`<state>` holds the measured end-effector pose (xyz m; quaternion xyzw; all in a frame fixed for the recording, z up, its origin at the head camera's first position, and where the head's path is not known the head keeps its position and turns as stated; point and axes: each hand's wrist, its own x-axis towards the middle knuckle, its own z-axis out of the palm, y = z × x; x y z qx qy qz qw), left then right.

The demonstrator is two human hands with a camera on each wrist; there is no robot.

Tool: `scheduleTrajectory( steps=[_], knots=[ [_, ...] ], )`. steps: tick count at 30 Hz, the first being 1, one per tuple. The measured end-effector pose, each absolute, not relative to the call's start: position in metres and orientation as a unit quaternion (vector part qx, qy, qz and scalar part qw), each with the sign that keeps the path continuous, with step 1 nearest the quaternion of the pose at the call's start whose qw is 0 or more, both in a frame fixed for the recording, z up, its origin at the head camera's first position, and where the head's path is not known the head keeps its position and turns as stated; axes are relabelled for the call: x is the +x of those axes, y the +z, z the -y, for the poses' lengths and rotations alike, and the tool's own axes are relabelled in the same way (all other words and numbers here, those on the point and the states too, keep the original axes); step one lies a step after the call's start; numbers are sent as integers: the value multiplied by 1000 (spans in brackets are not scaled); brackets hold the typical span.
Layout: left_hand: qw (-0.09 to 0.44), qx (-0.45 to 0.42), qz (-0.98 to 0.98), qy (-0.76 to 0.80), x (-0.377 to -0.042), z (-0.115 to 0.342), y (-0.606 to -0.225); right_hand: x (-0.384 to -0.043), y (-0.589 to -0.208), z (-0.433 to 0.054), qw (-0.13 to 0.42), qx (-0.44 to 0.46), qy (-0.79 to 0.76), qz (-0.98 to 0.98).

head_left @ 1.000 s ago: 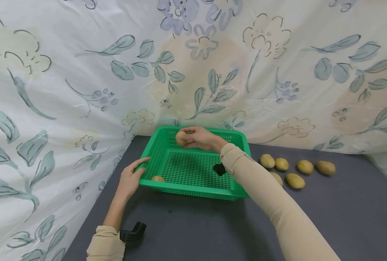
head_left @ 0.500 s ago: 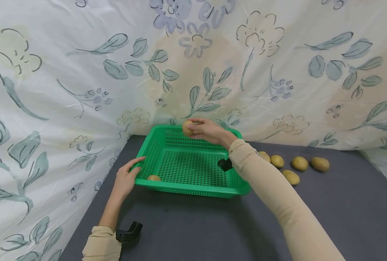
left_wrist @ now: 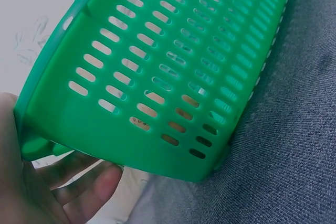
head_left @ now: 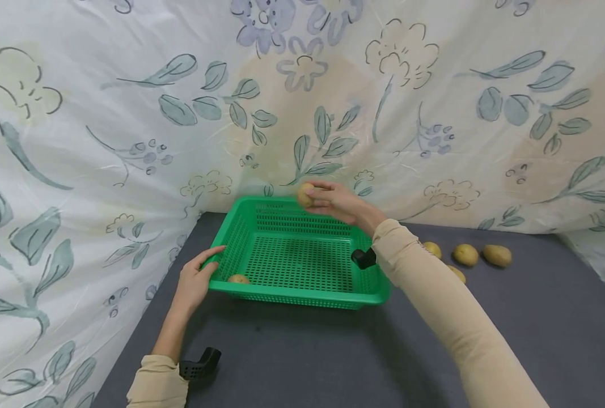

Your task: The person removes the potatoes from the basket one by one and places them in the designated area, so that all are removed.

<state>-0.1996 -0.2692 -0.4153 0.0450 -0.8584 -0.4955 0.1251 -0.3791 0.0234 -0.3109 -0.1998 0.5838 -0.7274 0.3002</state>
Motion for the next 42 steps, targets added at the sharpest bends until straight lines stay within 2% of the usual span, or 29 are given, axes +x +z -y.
scheduleTrajectory(
  steps=[8,26,42],
  knots=[
    [137,41,862,-487,-201,271,-418,-375,-304,-46,283,-214,-725,-590],
    [124,41,864,-487,-200,270,-417,-376,-311,-118,259,-187,-753,-576],
    [118,47,864,-488,-198,268,-416,-371,-327,-165,235,-178,-741,-603]
  ],
)
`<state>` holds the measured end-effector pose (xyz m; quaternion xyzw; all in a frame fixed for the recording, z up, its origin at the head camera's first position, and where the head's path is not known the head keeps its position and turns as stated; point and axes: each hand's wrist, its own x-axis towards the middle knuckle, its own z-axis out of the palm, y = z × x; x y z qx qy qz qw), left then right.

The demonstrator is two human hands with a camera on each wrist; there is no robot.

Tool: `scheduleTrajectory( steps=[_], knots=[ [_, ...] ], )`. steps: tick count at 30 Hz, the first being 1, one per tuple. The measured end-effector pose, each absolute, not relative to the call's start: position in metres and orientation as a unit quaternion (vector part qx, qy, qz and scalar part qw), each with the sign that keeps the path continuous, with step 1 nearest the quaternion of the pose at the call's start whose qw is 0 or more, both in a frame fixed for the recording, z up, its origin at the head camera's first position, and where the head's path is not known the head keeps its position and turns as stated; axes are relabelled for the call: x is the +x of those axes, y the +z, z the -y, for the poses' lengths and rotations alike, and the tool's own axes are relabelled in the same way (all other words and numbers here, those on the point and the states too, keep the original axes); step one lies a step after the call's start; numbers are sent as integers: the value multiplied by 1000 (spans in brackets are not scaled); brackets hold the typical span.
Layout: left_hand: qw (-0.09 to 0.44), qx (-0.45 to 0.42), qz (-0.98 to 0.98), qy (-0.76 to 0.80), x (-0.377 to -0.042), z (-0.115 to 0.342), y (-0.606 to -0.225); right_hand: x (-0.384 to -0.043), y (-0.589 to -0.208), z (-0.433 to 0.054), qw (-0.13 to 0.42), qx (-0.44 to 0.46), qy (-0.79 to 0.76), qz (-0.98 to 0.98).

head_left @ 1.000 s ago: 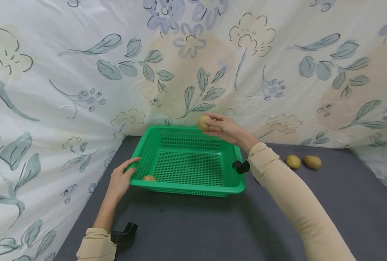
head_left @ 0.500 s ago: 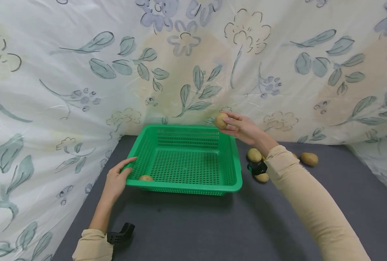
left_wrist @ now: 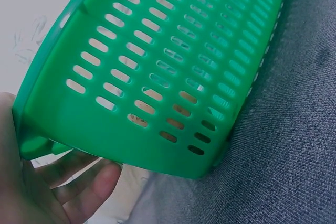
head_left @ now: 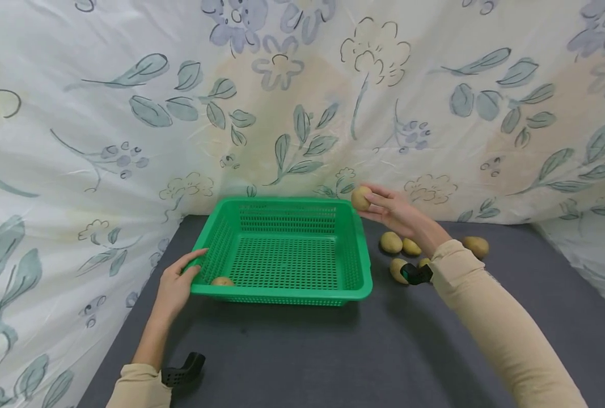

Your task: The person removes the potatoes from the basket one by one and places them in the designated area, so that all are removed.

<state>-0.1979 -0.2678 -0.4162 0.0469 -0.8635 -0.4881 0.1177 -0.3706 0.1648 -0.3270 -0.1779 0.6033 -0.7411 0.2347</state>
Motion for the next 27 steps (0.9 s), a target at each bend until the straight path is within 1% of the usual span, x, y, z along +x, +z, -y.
scheduleTrajectory(
  steps=[14,23,27],
  knots=[
    [117,44,860,-495,-197,267,-414,-356,-343,-232,221,-150,-722,-638],
    [115,44,861,-493,-197,267,-415,-344,-364,-281,229,-103,-747,-616],
    [120,40,863,-490,-198,268,-416,-339,-374,-305,216,-92,-734,-637]
  ],
)
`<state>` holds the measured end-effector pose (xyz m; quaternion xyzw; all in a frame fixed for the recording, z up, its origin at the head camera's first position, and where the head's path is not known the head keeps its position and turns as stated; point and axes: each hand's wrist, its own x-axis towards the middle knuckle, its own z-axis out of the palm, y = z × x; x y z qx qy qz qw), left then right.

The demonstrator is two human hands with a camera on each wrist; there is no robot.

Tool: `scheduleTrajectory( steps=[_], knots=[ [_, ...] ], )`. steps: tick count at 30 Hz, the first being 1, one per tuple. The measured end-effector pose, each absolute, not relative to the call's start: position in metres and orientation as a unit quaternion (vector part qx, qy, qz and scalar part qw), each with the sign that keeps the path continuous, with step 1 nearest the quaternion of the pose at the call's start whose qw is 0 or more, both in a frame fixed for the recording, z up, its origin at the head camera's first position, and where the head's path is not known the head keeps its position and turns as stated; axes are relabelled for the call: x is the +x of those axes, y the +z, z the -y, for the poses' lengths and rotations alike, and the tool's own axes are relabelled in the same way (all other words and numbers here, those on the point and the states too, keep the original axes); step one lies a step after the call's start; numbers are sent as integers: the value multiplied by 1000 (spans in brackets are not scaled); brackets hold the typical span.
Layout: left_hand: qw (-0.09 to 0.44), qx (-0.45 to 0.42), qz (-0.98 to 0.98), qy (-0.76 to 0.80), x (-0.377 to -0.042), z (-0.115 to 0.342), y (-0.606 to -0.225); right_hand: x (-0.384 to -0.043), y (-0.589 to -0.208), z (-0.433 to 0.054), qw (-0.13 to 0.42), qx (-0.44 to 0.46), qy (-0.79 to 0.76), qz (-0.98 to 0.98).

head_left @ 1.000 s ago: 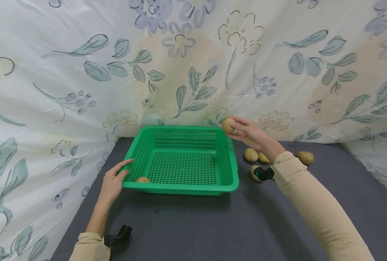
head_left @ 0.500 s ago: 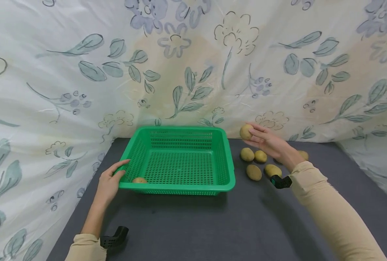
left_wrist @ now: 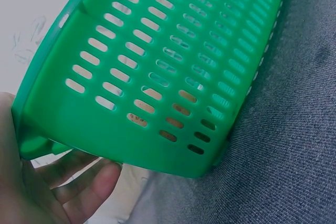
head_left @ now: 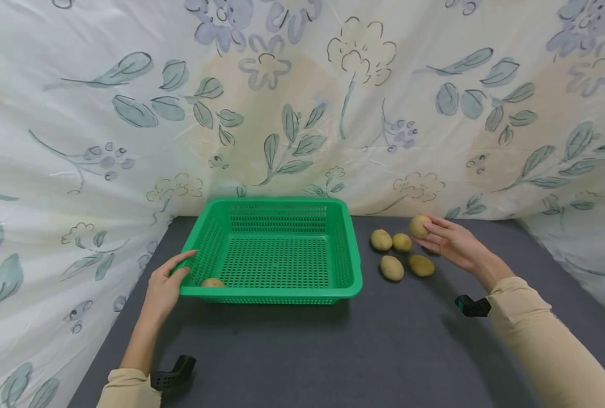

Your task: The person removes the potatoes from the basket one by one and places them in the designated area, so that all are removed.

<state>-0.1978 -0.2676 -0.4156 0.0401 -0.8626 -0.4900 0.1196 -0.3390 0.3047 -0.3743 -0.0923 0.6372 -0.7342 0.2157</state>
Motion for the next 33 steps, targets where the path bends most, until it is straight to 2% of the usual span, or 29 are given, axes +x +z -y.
scheduleTrajectory(
  steps=[17,33],
  knots=[
    [121,42,866,-483,-197,266,-414,-325,-424,-376,205,-53,-712,-670],
    [127,50,875,-465,-195,264,-412,-322,-429,-378,209,-29,-563,-799]
  ],
)
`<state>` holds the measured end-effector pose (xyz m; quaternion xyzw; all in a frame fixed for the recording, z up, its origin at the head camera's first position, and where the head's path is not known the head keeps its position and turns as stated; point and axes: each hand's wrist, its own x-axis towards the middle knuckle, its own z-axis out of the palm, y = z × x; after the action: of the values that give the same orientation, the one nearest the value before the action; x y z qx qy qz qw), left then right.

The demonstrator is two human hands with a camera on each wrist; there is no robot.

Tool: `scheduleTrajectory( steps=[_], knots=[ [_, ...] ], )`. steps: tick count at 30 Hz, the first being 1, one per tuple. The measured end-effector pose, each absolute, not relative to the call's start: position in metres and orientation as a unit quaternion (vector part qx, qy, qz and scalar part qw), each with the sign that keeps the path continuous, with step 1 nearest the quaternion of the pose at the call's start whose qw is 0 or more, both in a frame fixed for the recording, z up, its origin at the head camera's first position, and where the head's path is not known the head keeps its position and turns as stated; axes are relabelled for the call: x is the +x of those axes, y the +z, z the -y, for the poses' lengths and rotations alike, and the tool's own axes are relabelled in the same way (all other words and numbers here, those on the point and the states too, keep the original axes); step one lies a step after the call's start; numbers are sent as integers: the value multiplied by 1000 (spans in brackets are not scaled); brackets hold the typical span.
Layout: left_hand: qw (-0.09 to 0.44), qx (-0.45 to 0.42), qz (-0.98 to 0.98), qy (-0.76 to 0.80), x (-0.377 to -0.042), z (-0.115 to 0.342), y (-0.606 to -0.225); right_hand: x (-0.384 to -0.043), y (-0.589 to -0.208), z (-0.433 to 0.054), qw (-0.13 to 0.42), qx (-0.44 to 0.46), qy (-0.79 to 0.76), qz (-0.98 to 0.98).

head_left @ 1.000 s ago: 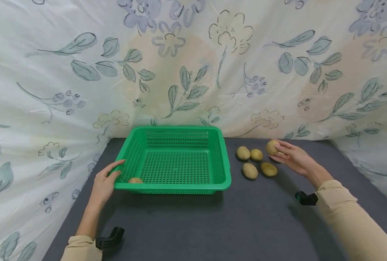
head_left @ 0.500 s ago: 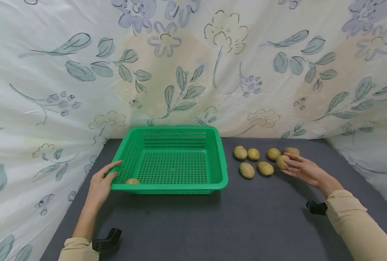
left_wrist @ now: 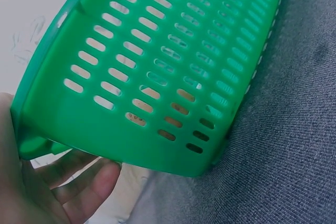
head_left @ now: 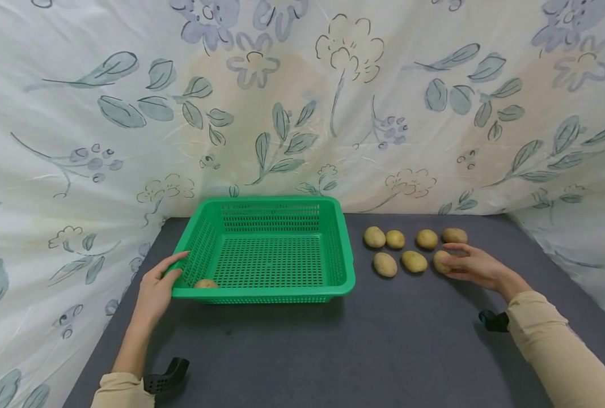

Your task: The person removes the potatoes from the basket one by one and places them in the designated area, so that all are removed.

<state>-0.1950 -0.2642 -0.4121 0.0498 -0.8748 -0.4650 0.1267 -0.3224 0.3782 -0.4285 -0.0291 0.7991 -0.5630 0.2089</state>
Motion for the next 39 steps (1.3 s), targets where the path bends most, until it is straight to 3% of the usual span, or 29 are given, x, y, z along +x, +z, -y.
scheduleTrajectory(
  steps=[19,39],
  knots=[
    [133,60,872,-468,-195,265,-414,-321,-429,-357,159,-10,-516,-842],
    [136,59,873,-464,-195,262,-412,-318,-436,-357,141,4,-578,-804]
  ],
)
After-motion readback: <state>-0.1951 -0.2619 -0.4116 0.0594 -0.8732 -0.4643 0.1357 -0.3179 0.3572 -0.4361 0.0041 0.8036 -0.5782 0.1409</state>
